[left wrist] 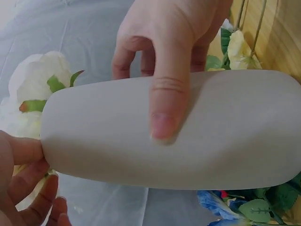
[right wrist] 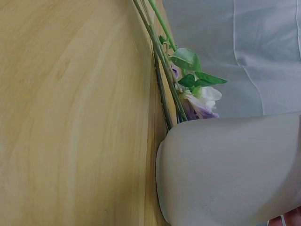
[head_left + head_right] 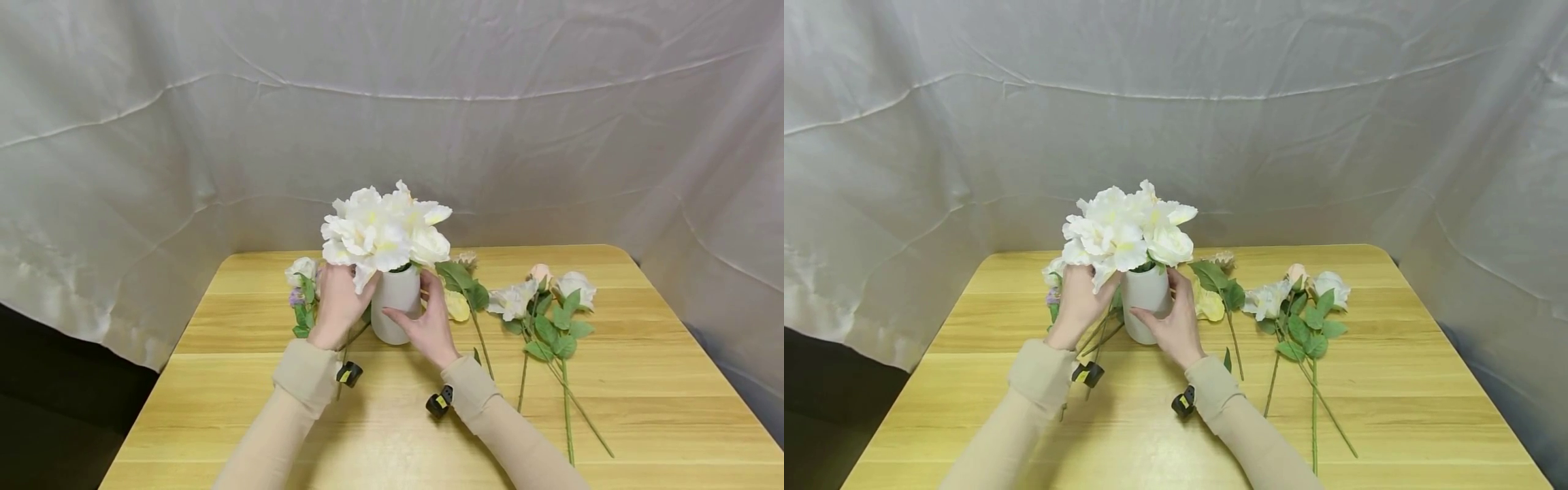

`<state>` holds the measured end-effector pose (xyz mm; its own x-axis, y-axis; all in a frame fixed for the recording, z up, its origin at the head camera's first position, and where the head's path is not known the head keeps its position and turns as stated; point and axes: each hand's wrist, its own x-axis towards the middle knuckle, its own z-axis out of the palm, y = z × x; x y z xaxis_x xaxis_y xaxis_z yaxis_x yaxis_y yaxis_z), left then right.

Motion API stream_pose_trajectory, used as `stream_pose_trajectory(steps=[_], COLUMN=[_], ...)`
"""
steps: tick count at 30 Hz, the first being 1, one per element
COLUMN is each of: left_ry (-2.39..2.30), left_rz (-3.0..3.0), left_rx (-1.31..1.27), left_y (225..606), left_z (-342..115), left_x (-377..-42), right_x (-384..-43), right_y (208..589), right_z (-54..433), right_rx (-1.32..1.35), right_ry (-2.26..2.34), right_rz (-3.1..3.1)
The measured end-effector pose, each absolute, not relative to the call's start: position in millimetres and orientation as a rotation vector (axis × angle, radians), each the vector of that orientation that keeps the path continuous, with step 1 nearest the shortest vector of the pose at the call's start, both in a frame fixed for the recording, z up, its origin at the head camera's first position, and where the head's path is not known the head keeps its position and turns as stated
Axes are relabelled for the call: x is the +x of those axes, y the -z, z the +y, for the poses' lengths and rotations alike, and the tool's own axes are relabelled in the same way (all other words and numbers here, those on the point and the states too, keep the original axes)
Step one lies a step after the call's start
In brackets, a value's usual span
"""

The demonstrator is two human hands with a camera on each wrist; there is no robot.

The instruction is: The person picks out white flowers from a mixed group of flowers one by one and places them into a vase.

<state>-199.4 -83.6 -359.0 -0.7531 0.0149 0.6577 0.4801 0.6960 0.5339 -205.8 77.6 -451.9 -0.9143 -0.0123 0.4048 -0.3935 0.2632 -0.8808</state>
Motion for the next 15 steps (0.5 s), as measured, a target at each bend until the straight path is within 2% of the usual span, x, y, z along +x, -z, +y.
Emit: stream_pose_trajectory(steps=[15], left_ry=[1.324], left_rz=[-2.328], left_rx=[-0.41], left_y=[385], left_z=[-96], left_x=[-193], right_x=[-206], right_y=[453], right_z=[77], right_rx=[0.355], right_ry=[-1.691], right_rz=[-2.207])
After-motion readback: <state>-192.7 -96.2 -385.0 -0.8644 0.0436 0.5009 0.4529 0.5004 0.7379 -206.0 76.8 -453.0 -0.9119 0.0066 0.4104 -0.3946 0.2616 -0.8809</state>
